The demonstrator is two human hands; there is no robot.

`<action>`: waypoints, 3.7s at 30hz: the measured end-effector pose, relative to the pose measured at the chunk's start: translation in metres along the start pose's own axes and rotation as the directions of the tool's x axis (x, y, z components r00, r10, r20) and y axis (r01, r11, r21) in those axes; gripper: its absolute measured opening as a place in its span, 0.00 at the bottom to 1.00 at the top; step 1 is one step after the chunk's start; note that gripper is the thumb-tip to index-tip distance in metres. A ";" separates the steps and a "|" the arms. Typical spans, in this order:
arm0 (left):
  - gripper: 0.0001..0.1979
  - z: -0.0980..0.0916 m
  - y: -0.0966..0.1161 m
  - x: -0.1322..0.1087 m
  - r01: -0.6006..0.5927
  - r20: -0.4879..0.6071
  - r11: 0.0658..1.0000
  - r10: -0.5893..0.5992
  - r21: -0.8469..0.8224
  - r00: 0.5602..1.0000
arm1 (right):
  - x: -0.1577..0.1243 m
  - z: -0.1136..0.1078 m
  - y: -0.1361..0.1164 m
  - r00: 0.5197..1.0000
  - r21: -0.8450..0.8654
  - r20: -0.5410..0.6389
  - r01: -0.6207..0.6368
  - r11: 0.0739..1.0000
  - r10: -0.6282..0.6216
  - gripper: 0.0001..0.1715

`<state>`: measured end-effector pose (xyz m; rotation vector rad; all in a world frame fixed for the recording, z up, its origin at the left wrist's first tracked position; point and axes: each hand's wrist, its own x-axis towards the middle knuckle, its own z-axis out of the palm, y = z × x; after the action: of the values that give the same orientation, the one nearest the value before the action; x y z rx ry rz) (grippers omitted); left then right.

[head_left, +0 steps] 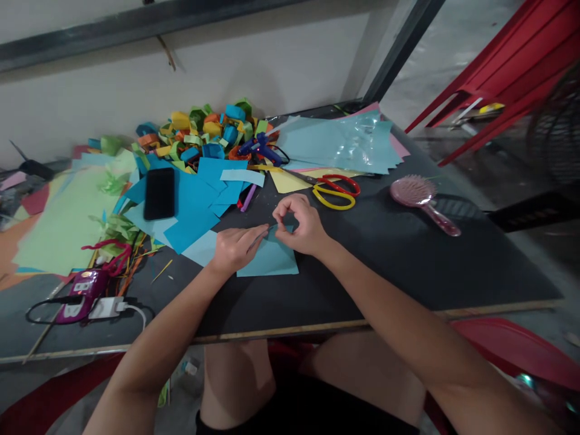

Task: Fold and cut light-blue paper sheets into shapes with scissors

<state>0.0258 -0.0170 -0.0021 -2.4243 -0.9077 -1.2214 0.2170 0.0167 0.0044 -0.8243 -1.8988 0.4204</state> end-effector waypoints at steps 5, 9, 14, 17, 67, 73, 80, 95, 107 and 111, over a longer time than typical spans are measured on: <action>0.09 -0.003 -0.005 0.002 -0.012 0.000 1.000 0.012 -0.003 1.000 | 0.002 -0.004 0.007 1.000 -0.008 -0.017 0.013 1.000 -0.013 0.16; 0.08 -0.004 -0.007 0.002 0.001 -0.019 1.000 -0.001 0.001 1.000 | 0.003 -0.005 0.008 0.999 0.017 0.016 -0.031 0.999 0.031 0.16; 0.09 -0.003 -0.007 0.001 -0.011 -0.013 1.000 0.011 -0.007 1.000 | 0.002 -0.004 0.004 0.998 0.036 0.054 -0.046 0.998 0.044 0.16; 0.10 -0.003 -0.006 0.001 -0.038 0.009 0.999 0.038 -0.019 0.999 | 0.002 -0.003 0.003 0.998 0.043 0.058 -0.004 0.999 0.001 0.18; 0.31 -0.021 -0.019 0.005 -0.063 0.226 0.988 0.094 -0.143 0.970 | 0.005 -0.003 0.018 0.601 0.512 0.553 -0.792 0.333 0.577 0.25; 0.44 -0.023 -0.019 0.005 -0.061 0.361 0.979 0.130 -0.196 0.924 | 0.010 -0.005 0.018 0.601 0.513 0.506 -0.786 0.344 0.619 0.25; 0.46 -0.024 -0.021 0.005 -0.082 0.390 0.972 0.164 -0.219 0.906 | 0.009 -0.004 0.021 0.604 0.507 0.510 -0.786 0.353 0.612 0.26; 0.30 -0.019 -0.012 0.006 0.024 0.310 0.964 0.062 -0.265 0.949 | 0.004 0.001 0.032 0.643 0.409 0.551 -0.763 0.500 0.532 0.24; 0.41 -0.021 -0.016 0.004 -0.023 0.581 0.994 0.078 -0.103 0.810 | 0.004 0.002 0.039 0.667 0.425 0.553 -0.741 0.520 0.499 0.27; 0.37 -0.021 -0.019 0.002 -0.014 0.578 0.998 0.042 -0.053 0.815 | 0.004 0.001 0.039 0.653 0.414 0.566 -0.753 0.511 0.504 0.27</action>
<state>0.0011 -0.0127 0.0116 -2.8935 -0.9881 -0.4734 0.2289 0.0473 -0.0170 -1.0112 -1.5142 1.7127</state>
